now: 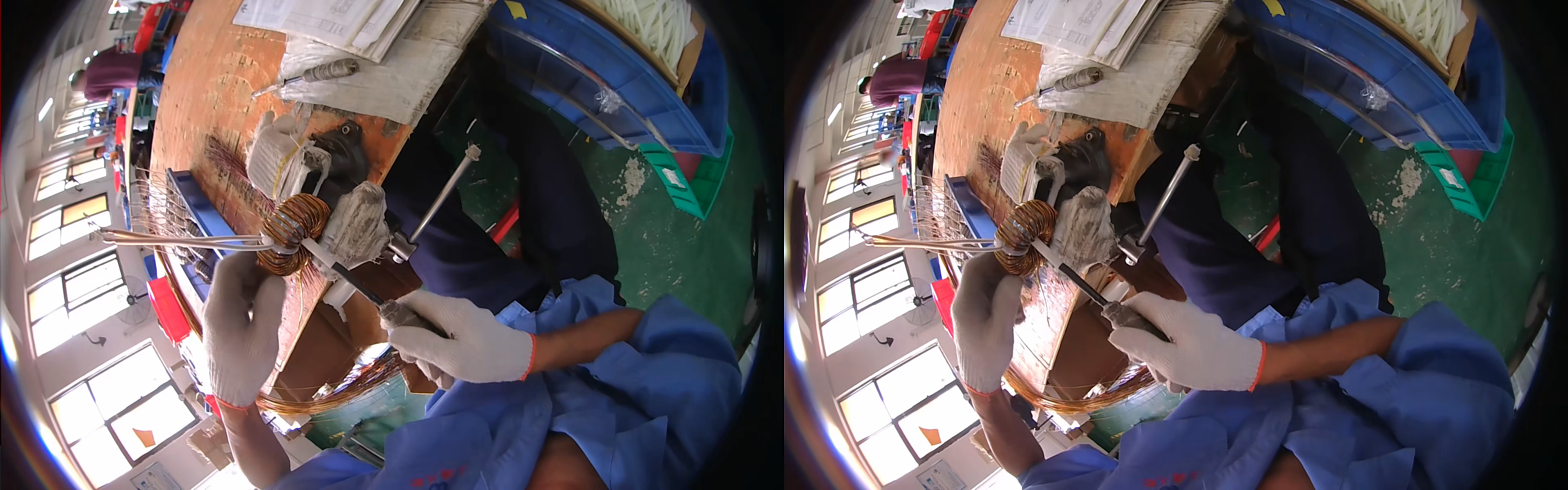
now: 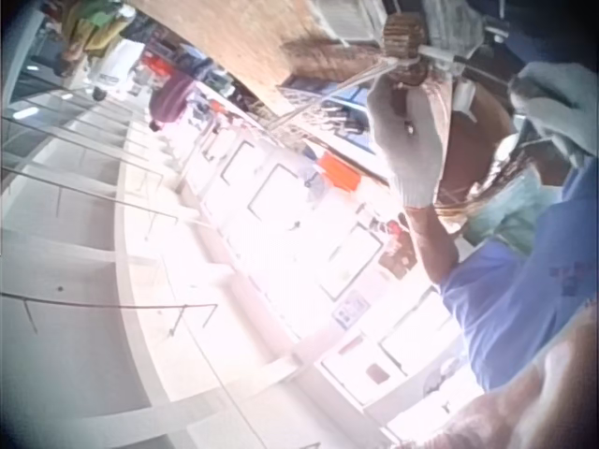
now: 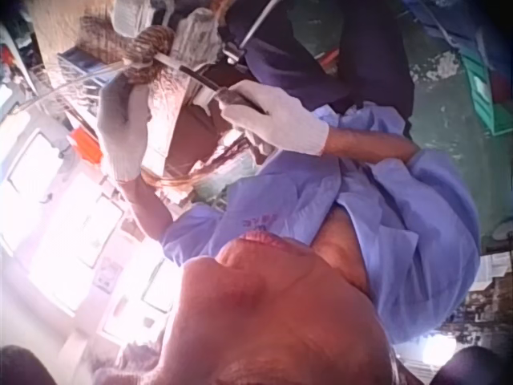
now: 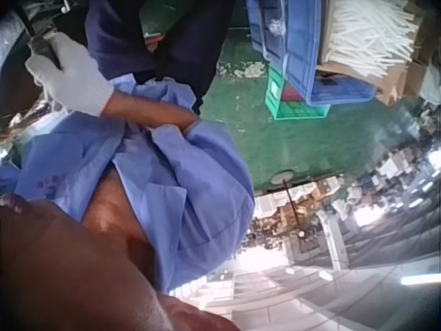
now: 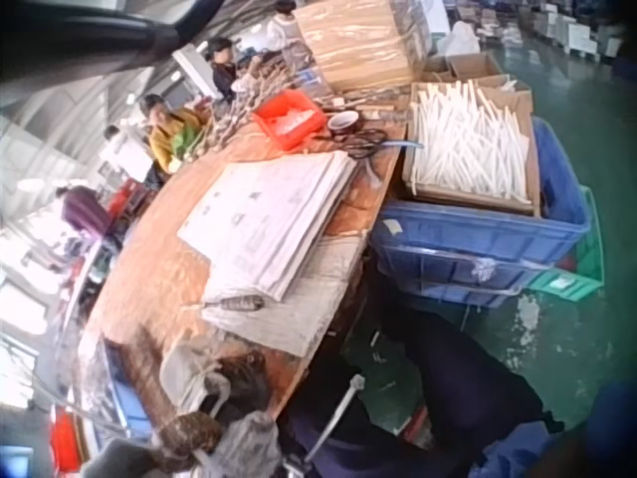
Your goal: Manually winding copper wire onto a toroidal core and adding insulating sleeves to the leads.
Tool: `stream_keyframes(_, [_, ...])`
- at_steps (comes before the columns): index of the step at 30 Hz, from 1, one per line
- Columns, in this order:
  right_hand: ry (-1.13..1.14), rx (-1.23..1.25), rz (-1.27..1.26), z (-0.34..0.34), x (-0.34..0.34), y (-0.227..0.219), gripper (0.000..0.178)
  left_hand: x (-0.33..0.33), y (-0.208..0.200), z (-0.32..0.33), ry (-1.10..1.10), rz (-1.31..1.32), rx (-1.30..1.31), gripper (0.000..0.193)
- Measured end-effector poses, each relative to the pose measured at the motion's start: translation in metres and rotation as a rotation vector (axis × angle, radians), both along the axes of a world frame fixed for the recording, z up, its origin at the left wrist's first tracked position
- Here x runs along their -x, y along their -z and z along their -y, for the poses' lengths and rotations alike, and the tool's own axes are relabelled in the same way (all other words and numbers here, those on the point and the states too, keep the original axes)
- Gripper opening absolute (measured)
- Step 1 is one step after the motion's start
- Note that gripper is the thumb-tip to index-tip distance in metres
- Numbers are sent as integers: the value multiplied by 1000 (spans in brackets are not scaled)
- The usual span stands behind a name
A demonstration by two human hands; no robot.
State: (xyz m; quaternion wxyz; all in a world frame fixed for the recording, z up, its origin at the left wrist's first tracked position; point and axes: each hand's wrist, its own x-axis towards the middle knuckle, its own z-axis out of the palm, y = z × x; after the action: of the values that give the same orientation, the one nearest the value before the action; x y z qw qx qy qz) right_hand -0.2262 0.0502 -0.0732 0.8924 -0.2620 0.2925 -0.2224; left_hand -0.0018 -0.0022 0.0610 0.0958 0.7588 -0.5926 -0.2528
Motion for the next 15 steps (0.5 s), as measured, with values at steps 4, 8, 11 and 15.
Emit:
stream_keyframes(4, [33, 4, 36, 3, 4, -1, 31, 1, 9, -10, 165, 273, 135, 21])
stream_keyframes(8, [-60, -103, 123, 1, 11, 0, 22, -11, 29, -12, 141, 134, 249, 16])
stream_keyframes(11, [-70, -70, 84, -11, 20, 5, 22, -19, 35, -13, 134, 91, 293, 15])
stream_keyframes(15, [-85, -65, 6, -43, 50, 24, 28, -23, 36, -13, 173, 90, 314, 15])
